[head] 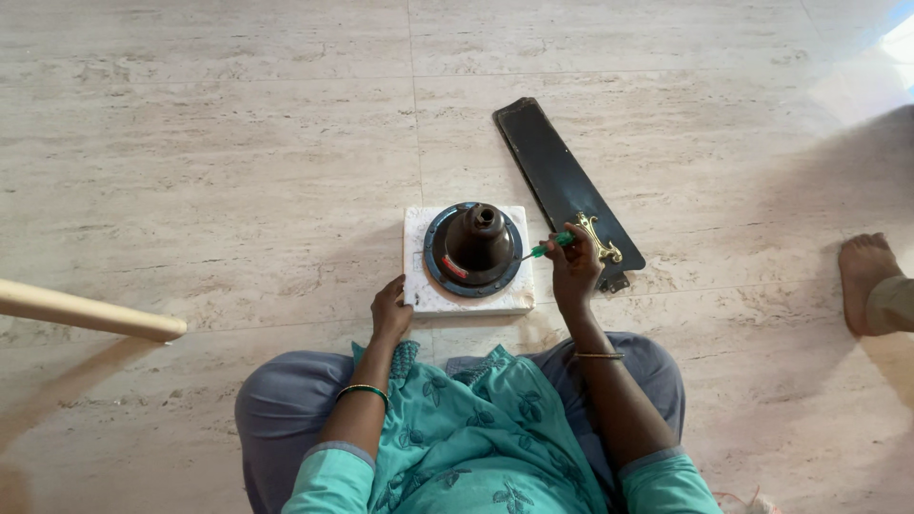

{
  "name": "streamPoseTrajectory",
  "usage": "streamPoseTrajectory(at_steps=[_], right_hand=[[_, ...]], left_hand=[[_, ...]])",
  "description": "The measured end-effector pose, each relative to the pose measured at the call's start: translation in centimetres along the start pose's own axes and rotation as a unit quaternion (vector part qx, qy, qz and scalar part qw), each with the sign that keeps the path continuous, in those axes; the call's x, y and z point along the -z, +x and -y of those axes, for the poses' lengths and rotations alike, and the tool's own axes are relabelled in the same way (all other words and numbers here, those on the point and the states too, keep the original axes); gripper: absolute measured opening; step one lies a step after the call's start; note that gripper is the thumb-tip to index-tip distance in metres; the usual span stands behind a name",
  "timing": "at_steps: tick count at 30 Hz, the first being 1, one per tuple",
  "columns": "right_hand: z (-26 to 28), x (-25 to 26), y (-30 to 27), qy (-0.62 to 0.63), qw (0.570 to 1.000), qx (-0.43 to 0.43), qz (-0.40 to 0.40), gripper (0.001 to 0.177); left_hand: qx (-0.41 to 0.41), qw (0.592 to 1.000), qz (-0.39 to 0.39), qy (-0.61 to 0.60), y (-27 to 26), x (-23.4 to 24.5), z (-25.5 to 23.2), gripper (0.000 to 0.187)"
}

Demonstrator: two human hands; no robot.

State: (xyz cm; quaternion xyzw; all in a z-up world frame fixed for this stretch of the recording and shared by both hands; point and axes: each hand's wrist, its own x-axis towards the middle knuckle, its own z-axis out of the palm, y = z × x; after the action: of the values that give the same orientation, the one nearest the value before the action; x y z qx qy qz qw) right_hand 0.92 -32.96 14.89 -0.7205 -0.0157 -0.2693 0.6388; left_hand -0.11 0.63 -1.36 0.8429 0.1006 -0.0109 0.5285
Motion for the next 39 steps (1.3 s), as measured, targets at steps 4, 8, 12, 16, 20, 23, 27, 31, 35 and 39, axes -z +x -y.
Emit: streamPoseTrajectory(at_steps=[4,8,12,16,20,23,27,31,35,39], right_hand=[[-1.2,-0.1,-3.2,-0.041,0.999,-0.017,-0.02,0.035],[-4.7,1.5,-5.6,0.001,0.959,-0.268,-0.095,0.029],[-8.0,1.7,-6.6,0.068,0.921,-0.377,-0.077,0.029],[-9.1,1.4,-6.5,0.019,0.948,-0.315,-0.037,0.028],[-9.2,1.8,-4.7,0.019,0.965,-0.26,-0.003,0.029],[-9.6,2.0,-3.1,0.018,0.964,-0.265,0.008,0.027],[-9.5,1.6,-1.7,-0.009,0.967,-0.255,0.028,0.027],[-9.6,1.6,-0.8,0.007,0.961,-0.273,0.044,0.029],[-9.7,1.4,-0.5,-0.001,0.959,-0.282,0.036,0.03],[-8.7,1.3,-0.9,0.049,0.965,-0.255,0.024,0.031]], left_hand=[[-0.036,0.997,-0.004,0.069,-0.4,-0.1,-0.5,0.068],[-0.046,0.99,-0.01,0.129,-1.1,0.3,-1.4,0.059],[-0.042,0.986,0.01,0.159,-1.2,1.0,-2.6,0.034],[-0.052,0.987,-0.006,0.151,-2.1,1.0,-3.4,0.017],[-0.037,0.99,0.021,0.135,-3.3,0.3,-4.0,0.017],[-0.043,0.988,0.043,0.143,-4.4,-0.6,-3.8,0.014],[-0.037,0.987,0.073,0.14,-4.8,-1.3,-3.4,0.012],[-0.03,0.986,0.109,0.123,-5.4,-2.2,-2.7,0.014],[-0.061,0.983,0.072,0.16,-5.4,-2.5,-2.9,0.013],[-0.02,0.99,0.058,0.128,-4.8,-1.9,-3.8,0.027]])
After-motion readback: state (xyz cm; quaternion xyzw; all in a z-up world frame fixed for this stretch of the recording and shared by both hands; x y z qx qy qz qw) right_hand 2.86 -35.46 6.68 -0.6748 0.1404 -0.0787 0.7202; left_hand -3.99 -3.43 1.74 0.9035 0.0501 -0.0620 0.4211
